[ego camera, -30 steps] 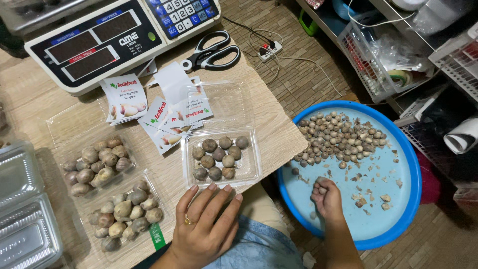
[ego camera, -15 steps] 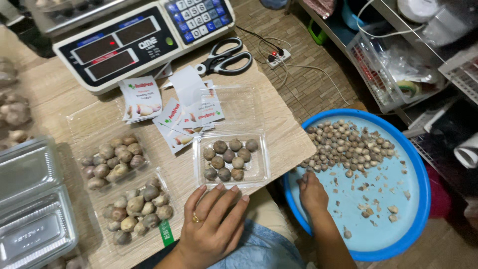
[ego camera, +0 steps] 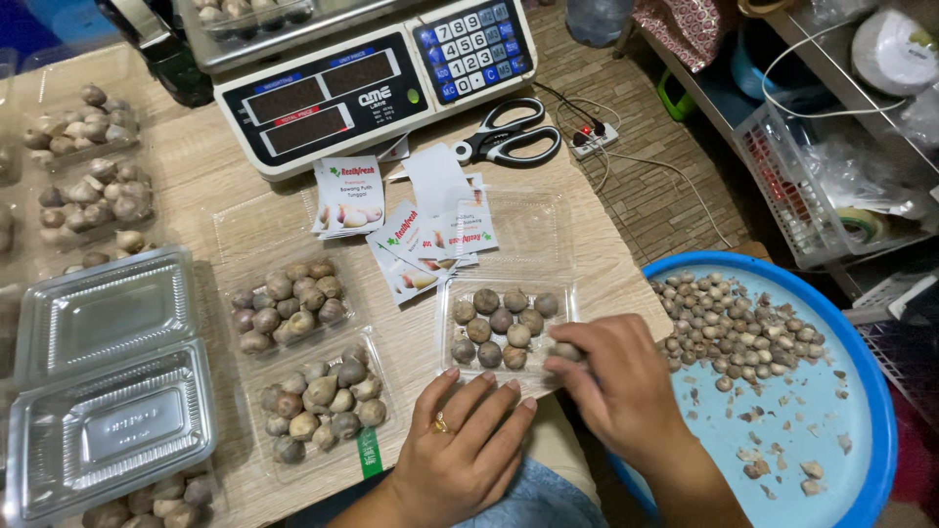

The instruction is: The person sorts, weighs, and packs whole garlic bulbs into plastic containers by hand and using a digital scale.

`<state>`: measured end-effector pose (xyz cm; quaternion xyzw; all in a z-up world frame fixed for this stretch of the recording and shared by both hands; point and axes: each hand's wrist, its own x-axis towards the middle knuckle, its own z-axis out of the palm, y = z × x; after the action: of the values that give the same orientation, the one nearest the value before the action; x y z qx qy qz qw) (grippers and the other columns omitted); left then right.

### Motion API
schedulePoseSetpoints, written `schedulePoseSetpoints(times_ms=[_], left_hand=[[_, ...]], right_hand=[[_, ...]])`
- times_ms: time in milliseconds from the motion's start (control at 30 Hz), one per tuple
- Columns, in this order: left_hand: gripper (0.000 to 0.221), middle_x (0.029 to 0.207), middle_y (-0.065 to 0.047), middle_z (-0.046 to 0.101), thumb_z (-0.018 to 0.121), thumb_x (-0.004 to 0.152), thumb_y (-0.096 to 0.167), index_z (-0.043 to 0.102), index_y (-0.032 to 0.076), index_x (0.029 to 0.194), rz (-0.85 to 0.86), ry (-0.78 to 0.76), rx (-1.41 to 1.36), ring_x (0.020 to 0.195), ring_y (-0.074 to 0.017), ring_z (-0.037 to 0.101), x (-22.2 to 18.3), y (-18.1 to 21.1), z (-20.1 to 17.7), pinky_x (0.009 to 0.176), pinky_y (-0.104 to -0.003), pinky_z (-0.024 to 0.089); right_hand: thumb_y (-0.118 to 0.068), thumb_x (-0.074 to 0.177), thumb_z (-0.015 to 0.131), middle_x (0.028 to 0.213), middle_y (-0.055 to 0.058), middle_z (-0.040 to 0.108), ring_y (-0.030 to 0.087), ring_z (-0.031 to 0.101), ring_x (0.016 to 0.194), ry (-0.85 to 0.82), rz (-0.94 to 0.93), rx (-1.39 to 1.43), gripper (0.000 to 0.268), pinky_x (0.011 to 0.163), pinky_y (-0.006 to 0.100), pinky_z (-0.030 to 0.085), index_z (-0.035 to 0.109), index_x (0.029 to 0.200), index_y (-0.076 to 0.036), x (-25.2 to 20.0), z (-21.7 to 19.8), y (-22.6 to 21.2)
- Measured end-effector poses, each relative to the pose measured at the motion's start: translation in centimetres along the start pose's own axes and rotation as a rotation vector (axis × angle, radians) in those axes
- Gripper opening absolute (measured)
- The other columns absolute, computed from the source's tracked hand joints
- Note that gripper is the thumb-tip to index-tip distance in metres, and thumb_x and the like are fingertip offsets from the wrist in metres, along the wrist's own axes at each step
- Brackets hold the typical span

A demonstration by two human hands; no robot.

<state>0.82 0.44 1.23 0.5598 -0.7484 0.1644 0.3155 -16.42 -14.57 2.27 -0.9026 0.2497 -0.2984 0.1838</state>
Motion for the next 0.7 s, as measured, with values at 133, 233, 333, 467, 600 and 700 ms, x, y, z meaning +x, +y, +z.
schedulePoseSetpoints(times_ms=[133,233,333,467,600,700], left_hand=[[0.026,0.12,-0.009,0.07,0.06,0.1,0.024,0.072,0.01,0.118,-0.011,-0.012,-0.008,0.112,-0.0278,0.064,-0.3,0.0,0.0,0.104,-0.052,0.043],[0.029,0.125,-0.01,0.069,0.061,0.098,0.026,0.073,0.011,0.12,0.001,-0.006,-0.01,0.116,-0.029,0.064,-0.6,-0.1,0.3,0.105,-0.053,0.042],[0.028,0.125,-0.011,0.07,0.06,0.099,0.024,0.073,0.01,0.119,-0.003,0.008,-0.029,0.116,-0.0298,0.065,-0.5,-0.1,0.2,0.104,-0.053,0.044],[0.03,0.126,-0.01,0.069,0.058,0.1,0.027,0.071,0.011,0.122,0.006,-0.016,-0.015,0.117,-0.0291,0.064,-0.5,-0.1,0.2,0.105,-0.052,0.043],[0.027,0.125,-0.009,0.069,0.06,0.1,0.026,0.072,0.011,0.118,0.006,-0.005,-0.002,0.116,-0.0287,0.064,-0.3,-0.1,0.2,0.106,-0.051,0.043],[0.025,0.124,-0.009,0.069,0.059,0.099,0.026,0.072,0.011,0.115,0.009,-0.013,-0.001,0.114,-0.0287,0.064,-0.2,0.0,0.2,0.105,-0.051,0.043]], right_hand=[[-0.029,0.098,0.066,0.102,0.003,0.064,0.026,0.058,0.094,-0.016,-0.226,0.013,0.02,0.088,0.041,0.042,0.066,0.111,-0.014,2.6,1.5,-0.6],[-0.035,0.095,0.06,0.104,0.006,0.062,0.028,0.058,0.099,-0.042,-0.258,-0.07,0.03,0.09,0.045,0.038,0.066,0.117,-0.016,2.8,1.9,-0.1],[-0.051,0.091,0.066,0.119,0.003,0.061,0.026,0.056,0.107,0.034,-0.236,-0.145,0.053,0.099,0.045,0.037,0.06,0.133,-0.018,2.3,2.3,0.7],[-0.055,0.089,0.067,0.126,0.006,0.06,0.026,0.057,0.115,0.078,-0.212,0.002,0.069,0.104,0.043,0.035,0.049,0.14,-0.012,1.8,2.3,1.4],[-0.05,0.097,0.057,0.122,0.012,0.058,0.027,0.057,0.112,0.113,-0.239,0.189,0.07,0.107,0.046,0.033,0.035,0.147,-0.007,2.0,2.3,1.0],[-0.056,0.096,0.055,0.119,0.011,0.056,0.026,0.055,0.11,0.058,-0.214,0.212,0.076,0.106,0.045,0.031,0.033,0.15,-0.007,2.3,2.4,0.9]])
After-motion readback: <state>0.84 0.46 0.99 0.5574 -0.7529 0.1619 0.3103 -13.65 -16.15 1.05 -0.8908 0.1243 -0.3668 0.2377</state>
